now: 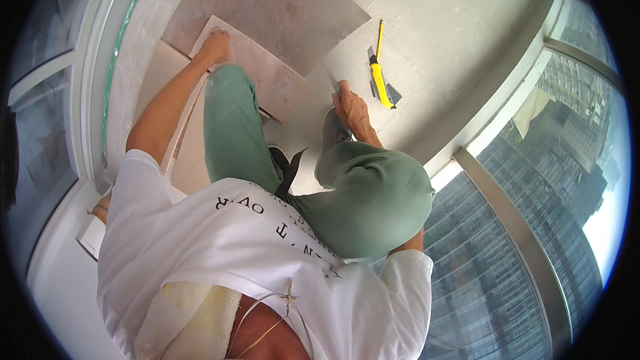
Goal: The person kneels on the floor and uses a utility knife to score and snap rectangular tiles. They measure and mark the tiles, then break them along the scored lines to fit them into the floor layout.
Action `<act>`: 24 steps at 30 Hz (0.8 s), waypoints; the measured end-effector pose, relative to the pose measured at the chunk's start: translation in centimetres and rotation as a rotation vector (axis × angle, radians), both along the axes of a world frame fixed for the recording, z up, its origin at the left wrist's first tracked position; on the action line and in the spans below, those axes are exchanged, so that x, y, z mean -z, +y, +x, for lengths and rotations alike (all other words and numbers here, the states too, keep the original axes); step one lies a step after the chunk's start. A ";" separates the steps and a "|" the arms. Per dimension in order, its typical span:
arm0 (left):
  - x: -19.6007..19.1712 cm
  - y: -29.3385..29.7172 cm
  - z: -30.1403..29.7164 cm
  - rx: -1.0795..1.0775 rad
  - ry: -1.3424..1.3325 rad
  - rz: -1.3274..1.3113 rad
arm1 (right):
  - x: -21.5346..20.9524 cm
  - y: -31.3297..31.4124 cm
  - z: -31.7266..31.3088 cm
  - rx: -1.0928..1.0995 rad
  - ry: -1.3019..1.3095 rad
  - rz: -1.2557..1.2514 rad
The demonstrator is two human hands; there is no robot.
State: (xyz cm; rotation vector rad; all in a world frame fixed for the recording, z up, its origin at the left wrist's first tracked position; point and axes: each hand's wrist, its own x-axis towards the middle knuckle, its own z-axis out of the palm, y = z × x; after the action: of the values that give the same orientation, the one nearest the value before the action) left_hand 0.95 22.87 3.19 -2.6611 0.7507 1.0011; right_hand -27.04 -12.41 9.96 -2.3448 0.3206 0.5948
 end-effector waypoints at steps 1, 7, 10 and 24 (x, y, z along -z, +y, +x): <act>-1.2 -1.3 -0.1 0.008 0.014 0.021 | -0.3 -0.2 0.2 0.011 0.012 0.004; -3.7 -2.1 0.2 0.020 0.029 0.035 | -1.4 -0.5 3.5 -0.040 -0.143 0.010; -4.7 -1.9 -1.1 -0.165 -0.049 -0.097 | -1.4 -0.1 6.1 -0.025 -0.121 0.008; 3.7 2.7 7.1 -0.824 -0.862 -0.648 | 2.5 12.0 22.5 -0.370 -0.164 0.127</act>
State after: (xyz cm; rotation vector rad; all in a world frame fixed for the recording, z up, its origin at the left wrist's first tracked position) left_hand 8.08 25.57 -0.52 -3.5376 -0.3084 -0.4903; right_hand -4.54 -0.36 7.45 -2.3239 -0.2254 0.5700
